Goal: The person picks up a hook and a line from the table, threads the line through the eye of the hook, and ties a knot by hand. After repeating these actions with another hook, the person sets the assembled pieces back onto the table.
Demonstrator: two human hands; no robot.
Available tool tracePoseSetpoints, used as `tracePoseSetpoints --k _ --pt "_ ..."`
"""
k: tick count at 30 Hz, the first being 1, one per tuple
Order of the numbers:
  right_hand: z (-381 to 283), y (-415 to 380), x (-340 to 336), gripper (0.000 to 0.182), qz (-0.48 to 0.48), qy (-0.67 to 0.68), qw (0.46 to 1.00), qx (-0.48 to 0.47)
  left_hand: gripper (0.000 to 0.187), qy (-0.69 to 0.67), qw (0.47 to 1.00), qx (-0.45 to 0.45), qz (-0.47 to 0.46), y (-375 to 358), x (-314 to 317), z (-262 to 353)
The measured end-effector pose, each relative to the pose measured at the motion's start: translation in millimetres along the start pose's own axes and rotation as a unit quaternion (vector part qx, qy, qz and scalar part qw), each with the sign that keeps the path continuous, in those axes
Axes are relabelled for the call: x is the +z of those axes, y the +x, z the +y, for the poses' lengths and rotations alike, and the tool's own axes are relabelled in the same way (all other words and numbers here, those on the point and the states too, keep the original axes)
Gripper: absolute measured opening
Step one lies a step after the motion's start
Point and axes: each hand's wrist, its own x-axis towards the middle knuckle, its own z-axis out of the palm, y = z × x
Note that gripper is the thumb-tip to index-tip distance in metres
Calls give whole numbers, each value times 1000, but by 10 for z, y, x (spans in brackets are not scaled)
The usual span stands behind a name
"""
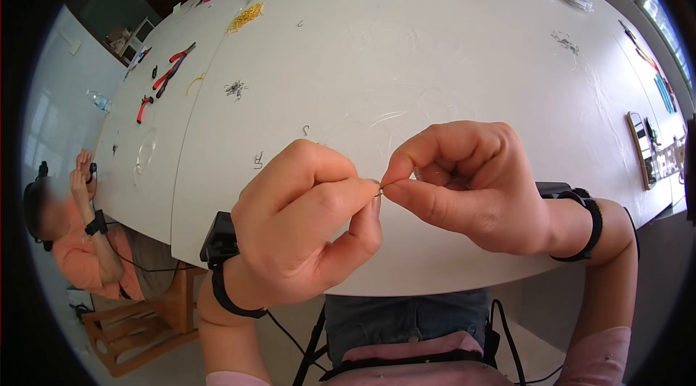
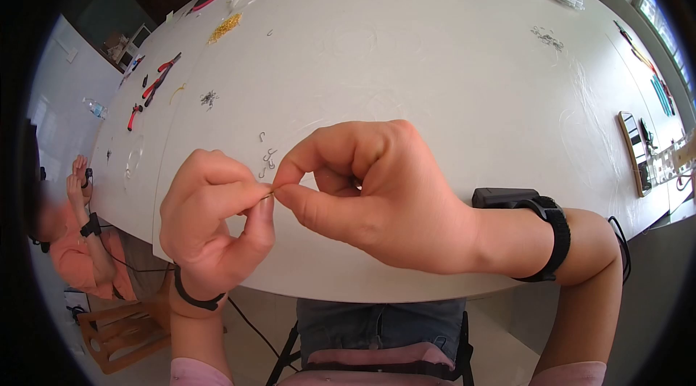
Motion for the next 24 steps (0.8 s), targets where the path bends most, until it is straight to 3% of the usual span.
tracePoseSetpoints --k 3,8,10,13,20,24 --pt "10 8 -5 5 -9 45 999 18 29 72 996 60 1 -2 -6 16" --pt "25 28 -32 7 -44 141 988 45 28 89 995 40 -21 -44 -30 74" --pt "48 31 -64 9 -59 81 995 -5 27 80 996 32 -16 -42 -34 70" --pt "-7 23 -51 10 -47 29 998 1 23 46 999 1 -14 -38 -46 67" --pt "41 19 -25 8 -10 35 999 -21 23 66 998 20 -9 -29 -36 42" --pt "66 16 -38 7 -4 -17 993 -113 25 71 997 20 -3 -27 -26 37"
